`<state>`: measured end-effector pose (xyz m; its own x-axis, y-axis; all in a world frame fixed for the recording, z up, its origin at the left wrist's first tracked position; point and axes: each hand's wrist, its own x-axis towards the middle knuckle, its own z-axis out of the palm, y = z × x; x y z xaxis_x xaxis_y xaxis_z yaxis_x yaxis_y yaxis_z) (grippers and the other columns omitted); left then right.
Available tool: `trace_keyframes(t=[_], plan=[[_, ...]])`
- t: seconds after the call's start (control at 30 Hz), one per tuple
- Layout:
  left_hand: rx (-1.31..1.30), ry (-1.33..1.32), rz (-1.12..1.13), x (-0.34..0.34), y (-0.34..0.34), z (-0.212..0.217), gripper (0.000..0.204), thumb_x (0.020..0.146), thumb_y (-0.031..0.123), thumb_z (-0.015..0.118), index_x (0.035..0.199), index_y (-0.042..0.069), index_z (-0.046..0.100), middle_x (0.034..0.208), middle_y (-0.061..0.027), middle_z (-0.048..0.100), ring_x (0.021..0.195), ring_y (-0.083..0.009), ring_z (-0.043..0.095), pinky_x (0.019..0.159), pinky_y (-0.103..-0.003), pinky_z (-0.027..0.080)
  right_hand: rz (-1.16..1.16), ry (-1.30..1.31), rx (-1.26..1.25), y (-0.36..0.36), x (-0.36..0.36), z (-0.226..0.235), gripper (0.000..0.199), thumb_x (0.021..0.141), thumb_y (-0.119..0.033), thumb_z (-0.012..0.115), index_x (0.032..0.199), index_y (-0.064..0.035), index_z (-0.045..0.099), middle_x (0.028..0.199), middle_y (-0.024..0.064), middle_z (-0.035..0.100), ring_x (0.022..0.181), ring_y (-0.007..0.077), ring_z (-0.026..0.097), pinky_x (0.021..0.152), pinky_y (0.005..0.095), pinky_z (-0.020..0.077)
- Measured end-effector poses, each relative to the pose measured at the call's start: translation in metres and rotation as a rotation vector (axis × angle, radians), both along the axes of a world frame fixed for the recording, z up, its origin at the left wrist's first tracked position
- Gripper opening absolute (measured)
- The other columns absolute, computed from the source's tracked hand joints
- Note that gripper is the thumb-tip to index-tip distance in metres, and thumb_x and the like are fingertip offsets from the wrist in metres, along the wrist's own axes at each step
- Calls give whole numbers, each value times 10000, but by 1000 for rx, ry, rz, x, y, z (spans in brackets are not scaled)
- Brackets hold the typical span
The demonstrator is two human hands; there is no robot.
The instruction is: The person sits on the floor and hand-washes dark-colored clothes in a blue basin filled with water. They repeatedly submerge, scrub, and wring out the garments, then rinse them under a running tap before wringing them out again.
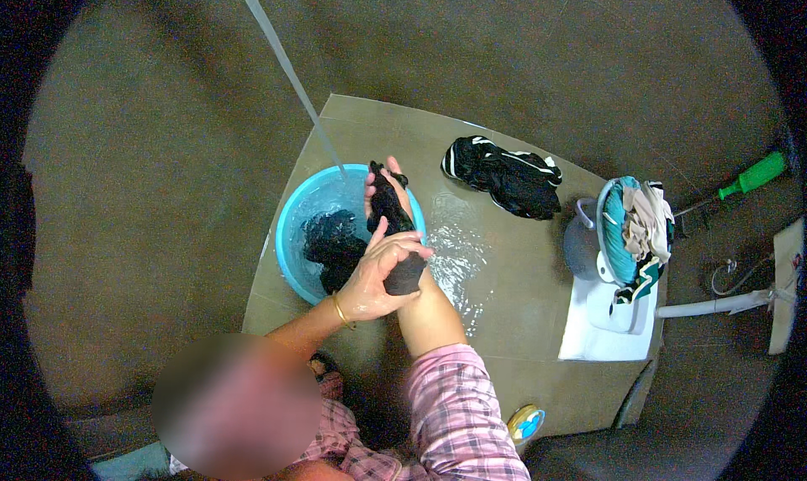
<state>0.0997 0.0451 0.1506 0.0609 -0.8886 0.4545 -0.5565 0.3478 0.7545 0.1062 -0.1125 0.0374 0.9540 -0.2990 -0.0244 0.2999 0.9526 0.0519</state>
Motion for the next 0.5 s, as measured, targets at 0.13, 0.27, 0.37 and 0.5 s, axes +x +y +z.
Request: trace_keyframes(t=[0.13, 0.27, 0.37, 0.5], plan=[[-193, -30, 240, 5, -10, -1, 390, 602, 179, 806, 860, 63, 537, 847, -74, 575, 869, -267, 572, 958, -456, 372, -156, 796, -477, 33, 15, 59, 426, 845, -569, 566, 680, -178, 531, 524, -14, 456, 416, 138, 419, 383, 263, 304], [-297, 115, 260, 23, -23, -13, 270, 629, 92, 744, 769, 67, 515, 739, -72, 561, 704, -221, 560, 713, -326, 451, -289, 903, -360, 35, 9, 41, 476, 805, -534, 604, 581, -153, 427, 510, 45, 450, 445, 172, 477, 414, 288, 370], [-186, 380, 175, 22, -38, -6, 224, 666, 89, 710, 779, 61, 519, 734, -48, 556, 700, -166, 542, 695, -298, 447, -538, 950, -890, 12, -20, -23, 294, 817, -379, 604, 746, -99, 551, 624, 17, 522, 565, 130, 528, 541, 267, 426], [180, 807, 478, 106, -51, -47, 180, 746, 146, 675, 841, 39, 565, 797, -11, 596, 735, -104, 532, 707, -265, 447, -504, 1020, -508, 70, 4, 68, 251, 817, -236, 583, 908, -4, 606, 915, 75, 606, 829, 184, 544, 774, 313, 427]])
